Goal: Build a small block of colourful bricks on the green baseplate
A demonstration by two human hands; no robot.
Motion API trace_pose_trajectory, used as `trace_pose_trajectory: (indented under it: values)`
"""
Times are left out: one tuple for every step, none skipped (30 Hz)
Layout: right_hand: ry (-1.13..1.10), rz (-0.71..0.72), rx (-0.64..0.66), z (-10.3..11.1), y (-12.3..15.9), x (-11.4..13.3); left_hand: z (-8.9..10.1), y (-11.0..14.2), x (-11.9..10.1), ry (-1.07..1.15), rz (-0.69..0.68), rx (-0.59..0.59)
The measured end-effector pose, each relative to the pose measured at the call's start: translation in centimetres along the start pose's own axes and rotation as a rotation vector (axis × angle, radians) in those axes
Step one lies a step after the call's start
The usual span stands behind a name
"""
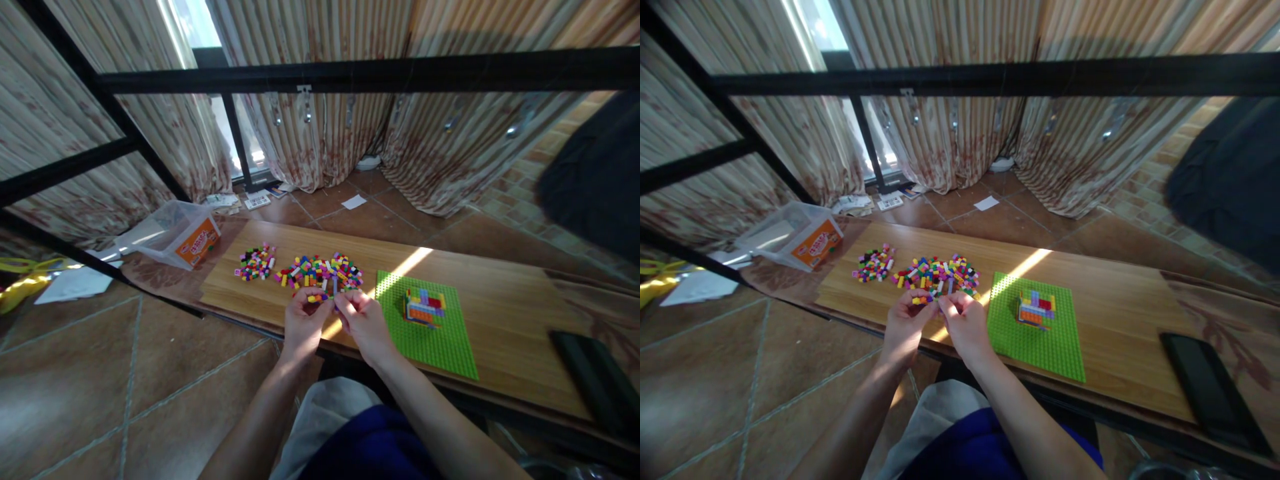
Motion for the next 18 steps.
trace_pose_trajectory:
  values:
    - [0.033, 0.019, -0.004, 0.1, -0.1, -0.2, 0.0, 0.0, 0.1, -0.005, 0.001, -0.010]
    - [0.059, 0.035, -0.010, 0.2, -0.1, -0.4, 0.1, -0.1, 0.2, -0.003, 0.003, -0.018]
    - [0.074, 0.045, -0.017, 0.3, -0.2, -0.6, 0.1, -0.2, 0.4, 0.007, 0.010, -0.022]
    - [0.079, 0.046, -0.022, 0.3, -0.3, -0.8, 0.1, -0.3, 0.6, 0.020, 0.025, -0.021]
    - [0.077, 0.038, -0.022, 0.3, -0.3, -1.0, 0.1, -0.4, 0.7, 0.038, 0.046, -0.016]
    - [0.066, 0.022, -0.019, 0.3, -0.4, -1.1, 0.1, -0.5, 0.9, 0.058, 0.069, -0.009]
    - [0.048, -0.001, -0.014, 0.3, -0.5, -1.2, 0.1, -0.6, 1.1, 0.081, 0.095, -0.001]
    - [0.022, -0.029, -0.006, 0.3, -0.6, -1.3, 0.1, -0.7, 1.3, 0.104, 0.117, 0.006]
    - [-0.014, -0.062, 0.004, 0.3, -0.7, -1.3, 0.0, -0.8, 1.4, 0.124, 0.133, 0.010]
    - [-0.058, -0.098, 0.016, 0.2, -0.7, -1.3, 0.0, -0.9, 1.6, 0.139, 0.145, 0.010]
    - [-0.108, -0.137, 0.027, 0.1, -0.8, -1.4, 0.0, -1.0, 1.7, 0.151, 0.151, 0.007]
    - [-0.158, -0.172, 0.031, 0.1, -0.8, -1.5, 0.0, -1.1, 1.8, 0.159, 0.152, -0.001]
    - [-0.205, -0.200, 0.025, 0.0, -0.8, -1.5, 0.0, -1.1, 1.9, 0.165, 0.149, -0.014]
    - [-0.241, -0.216, 0.007, 0.0, -0.8, -1.6, 0.0, -1.2, 2.0, 0.169, 0.143, -0.027]
    - [-0.261, -0.217, -0.022, -0.1, -0.8, -1.7, 0.0, -1.2, 2.1, 0.171, 0.137, -0.039]
    - [-0.263, -0.205, -0.055, 0.0, -0.9, -1.8, -0.1, -1.3, 2.2, 0.169, 0.131, -0.047]
    - [-0.252, -0.187, -0.086, 0.0, -1.0, -1.9, -0.1, -1.3, 2.3, 0.165, 0.126, -0.052]
    - [-0.232, -0.167, -0.107, 0.1, -1.2, -2.0, -0.1, -1.5, 2.5, 0.157, 0.125, -0.053]
Point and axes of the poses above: each hand's wrist, its own y-axis away from the middle knuckle, its own z-axis out of the back of the hand, x = y × z, the point moved 3 cm from there along -y, towards the middle knuckle, and after that the axes turned 2 degrees about z, right-handed, at the moved point
